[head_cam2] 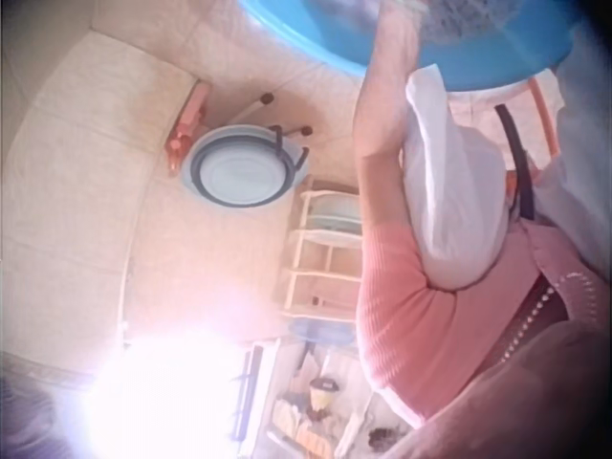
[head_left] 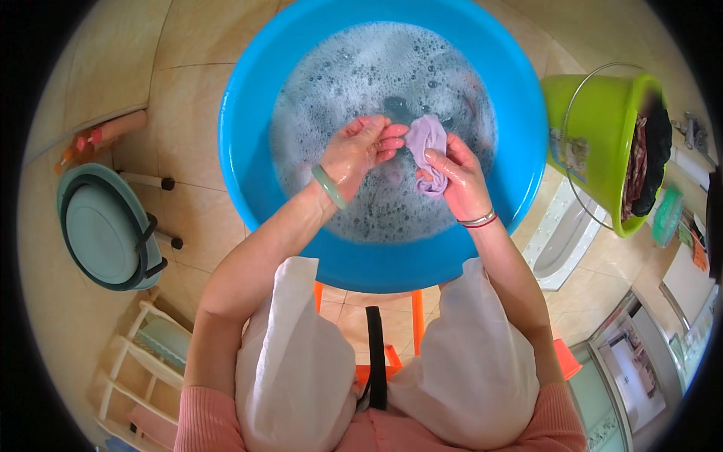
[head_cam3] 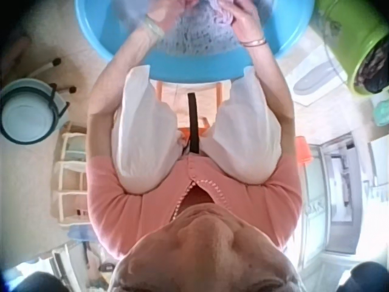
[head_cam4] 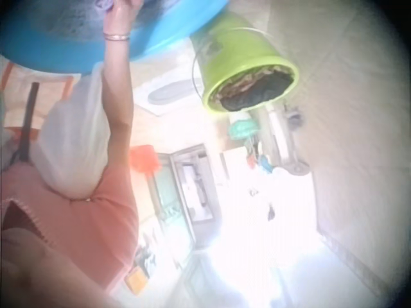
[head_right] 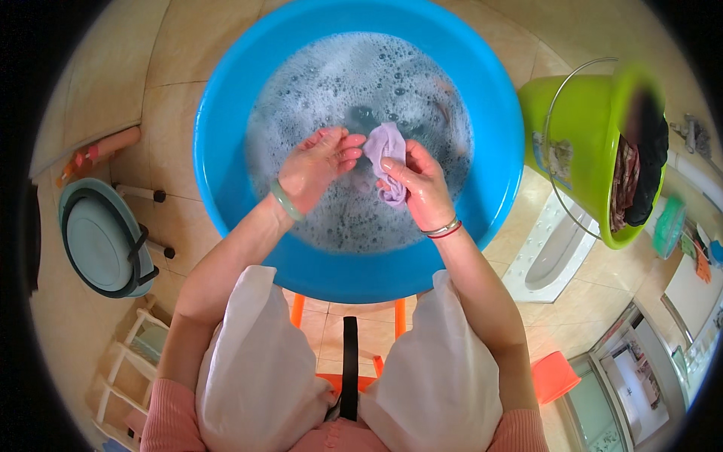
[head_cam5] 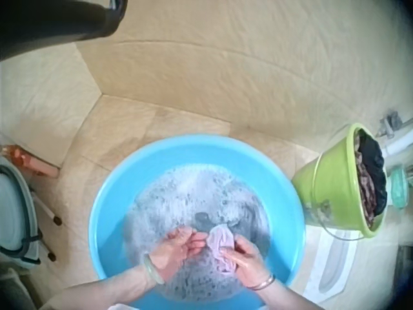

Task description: The person hand-washes a black garment and a light purple garment in a blue basin filled with soapy water. They scrub and rinse the items by hand, then transfer them to a green bucket.

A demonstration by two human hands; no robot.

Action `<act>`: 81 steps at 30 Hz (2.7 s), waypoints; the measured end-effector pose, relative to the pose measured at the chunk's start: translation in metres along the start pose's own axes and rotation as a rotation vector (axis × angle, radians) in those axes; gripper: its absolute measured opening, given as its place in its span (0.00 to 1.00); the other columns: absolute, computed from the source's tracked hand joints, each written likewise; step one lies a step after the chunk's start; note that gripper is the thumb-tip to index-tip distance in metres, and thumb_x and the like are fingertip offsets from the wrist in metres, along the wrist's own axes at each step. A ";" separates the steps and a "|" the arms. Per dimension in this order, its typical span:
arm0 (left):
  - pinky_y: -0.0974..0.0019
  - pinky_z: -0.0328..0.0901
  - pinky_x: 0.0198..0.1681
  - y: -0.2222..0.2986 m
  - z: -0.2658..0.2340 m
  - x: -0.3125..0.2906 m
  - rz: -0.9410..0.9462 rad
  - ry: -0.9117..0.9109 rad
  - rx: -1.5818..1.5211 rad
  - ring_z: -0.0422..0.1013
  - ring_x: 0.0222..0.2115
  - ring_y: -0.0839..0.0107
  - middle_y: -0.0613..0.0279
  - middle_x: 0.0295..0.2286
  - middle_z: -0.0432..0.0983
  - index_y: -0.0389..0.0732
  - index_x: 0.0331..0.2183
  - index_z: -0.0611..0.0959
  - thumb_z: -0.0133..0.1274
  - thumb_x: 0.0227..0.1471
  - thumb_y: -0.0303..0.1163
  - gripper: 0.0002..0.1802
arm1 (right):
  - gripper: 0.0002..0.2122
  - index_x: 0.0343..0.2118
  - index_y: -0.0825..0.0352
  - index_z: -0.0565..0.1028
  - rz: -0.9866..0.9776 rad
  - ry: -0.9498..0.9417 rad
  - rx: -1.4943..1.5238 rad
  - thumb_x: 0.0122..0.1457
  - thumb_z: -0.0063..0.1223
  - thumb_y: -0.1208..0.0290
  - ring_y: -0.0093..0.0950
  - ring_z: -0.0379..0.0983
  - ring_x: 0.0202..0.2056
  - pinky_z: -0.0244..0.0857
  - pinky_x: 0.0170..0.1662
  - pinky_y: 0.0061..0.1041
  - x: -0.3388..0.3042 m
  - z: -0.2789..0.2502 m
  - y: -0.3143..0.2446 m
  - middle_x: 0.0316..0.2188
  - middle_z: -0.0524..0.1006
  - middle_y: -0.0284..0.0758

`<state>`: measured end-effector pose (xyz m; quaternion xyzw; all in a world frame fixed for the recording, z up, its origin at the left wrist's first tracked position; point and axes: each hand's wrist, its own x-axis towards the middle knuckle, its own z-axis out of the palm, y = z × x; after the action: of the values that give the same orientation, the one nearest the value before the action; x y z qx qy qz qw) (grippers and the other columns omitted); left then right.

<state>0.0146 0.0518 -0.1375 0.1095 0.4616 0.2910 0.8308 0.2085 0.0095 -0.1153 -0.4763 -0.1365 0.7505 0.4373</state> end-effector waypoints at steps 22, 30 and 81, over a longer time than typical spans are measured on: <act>0.73 0.62 0.29 -0.004 0.000 0.011 -0.130 0.010 -0.043 0.65 0.25 0.78 0.69 0.26 0.72 0.41 0.32 0.78 0.54 0.55 0.47 0.17 | 0.05 0.31 0.69 0.73 -0.146 0.099 -0.473 0.56 0.53 0.73 0.19 0.70 0.32 0.65 0.39 0.19 0.033 -0.018 0.005 0.27 0.72 0.27; 0.71 0.62 0.25 -0.011 -0.023 0.024 -0.105 0.052 -0.271 0.63 0.22 0.77 0.67 0.23 0.68 0.42 0.29 0.74 0.56 0.53 0.47 0.18 | 0.06 0.33 0.67 0.69 -0.148 0.252 -0.181 0.57 0.50 0.71 0.17 0.66 0.33 0.62 0.35 0.19 0.046 -0.020 0.020 0.28 0.69 0.27; 0.69 0.67 0.28 0.001 -0.057 0.064 -0.221 0.174 -0.140 0.70 0.24 0.72 0.61 0.26 0.75 0.40 0.35 0.78 0.51 0.55 0.49 0.20 | 0.14 0.26 0.65 0.70 -0.380 0.078 -1.414 0.60 0.47 0.58 0.44 0.74 0.25 0.67 0.28 0.39 0.067 0.048 0.031 0.22 0.76 0.42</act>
<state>-0.0073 0.0847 -0.2134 -0.0258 0.5194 0.2376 0.8204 0.1408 0.0545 -0.1500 -0.6394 -0.6527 0.3768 0.1524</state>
